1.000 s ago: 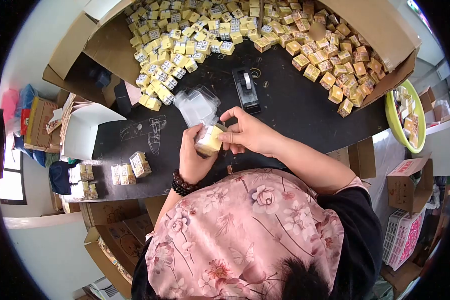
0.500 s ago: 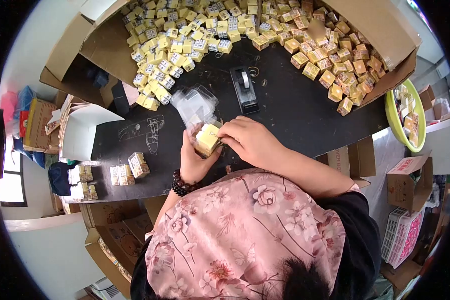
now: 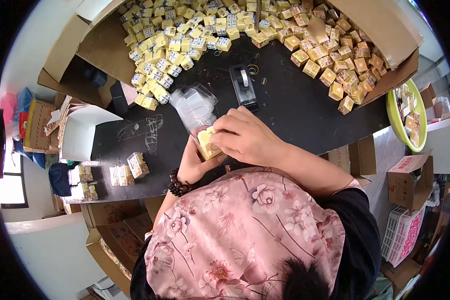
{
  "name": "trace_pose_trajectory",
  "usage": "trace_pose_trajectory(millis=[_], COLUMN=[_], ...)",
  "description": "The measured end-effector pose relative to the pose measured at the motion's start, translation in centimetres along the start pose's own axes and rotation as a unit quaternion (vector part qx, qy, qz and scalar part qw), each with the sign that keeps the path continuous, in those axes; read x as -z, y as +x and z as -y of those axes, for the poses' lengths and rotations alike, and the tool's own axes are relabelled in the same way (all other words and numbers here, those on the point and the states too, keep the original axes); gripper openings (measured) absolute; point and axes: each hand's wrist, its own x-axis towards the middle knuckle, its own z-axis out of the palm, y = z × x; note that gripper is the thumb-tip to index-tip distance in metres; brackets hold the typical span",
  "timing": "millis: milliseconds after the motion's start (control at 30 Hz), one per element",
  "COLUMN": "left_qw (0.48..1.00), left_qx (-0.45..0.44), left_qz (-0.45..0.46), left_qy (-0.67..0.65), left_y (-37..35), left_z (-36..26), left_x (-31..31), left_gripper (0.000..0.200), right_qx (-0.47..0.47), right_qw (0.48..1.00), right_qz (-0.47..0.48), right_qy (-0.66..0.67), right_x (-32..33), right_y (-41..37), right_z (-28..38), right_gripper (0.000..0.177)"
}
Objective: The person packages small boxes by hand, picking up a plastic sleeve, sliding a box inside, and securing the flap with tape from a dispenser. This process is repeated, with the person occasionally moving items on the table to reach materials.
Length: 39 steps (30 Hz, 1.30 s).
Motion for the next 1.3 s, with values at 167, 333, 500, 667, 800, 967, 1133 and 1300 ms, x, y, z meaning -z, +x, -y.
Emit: trace_pose_trajectory(millis=[167,333,500,667,800,967,1133,1300], left_qw=[0.999,0.997,0.993,0.967,0.937,0.89,0.913,0.951], left_qx=[0.022,-0.004,0.069,0.068,0.11,0.193,0.146,0.137], left_qz=[0.033,0.064,0.059,0.032,0.047,0.099,0.086,0.084], left_qy=[0.031,0.047,-0.077,-0.244,-0.328,-0.402,-0.372,-0.264], left_y=[0.2,0.3,0.4,-0.1,0.5,0.9,0.3,0.6], left_z=[0.0,0.6,0.0,1.1,1.8,2.7,0.4,1.1], left_x=[0.3,0.7,0.4,0.0,0.5,0.8,-0.1,-0.1], left_gripper=[0.072,0.072,0.074,0.062,0.058,0.054,0.057,0.064], right_qx=[-0.077,-0.085,-0.039,-0.228,-0.184,-0.17,-0.233,-0.224], right_qw=[0.988,0.99,0.993,0.924,0.937,0.935,0.899,0.94], right_qz=[-0.034,-0.02,-0.017,-0.083,-0.023,0.0,-0.073,0.035], right_qy=[0.126,0.11,0.113,0.295,0.295,0.31,0.363,0.257], right_x=[-0.6,-0.3,-0.3,-1.7,-2.2,-3.0,-3.5,-2.0], right_y=[0.2,0.3,0.0,-1.4,-1.8,-2.2,-2.1,-1.4], right_z=[-1.2,-1.5,-1.5,-1.3,-1.8,-1.9,-1.4,-1.6], right_gripper=[0.013,0.012,0.019,0.031,0.03,0.019,0.013,0.014])
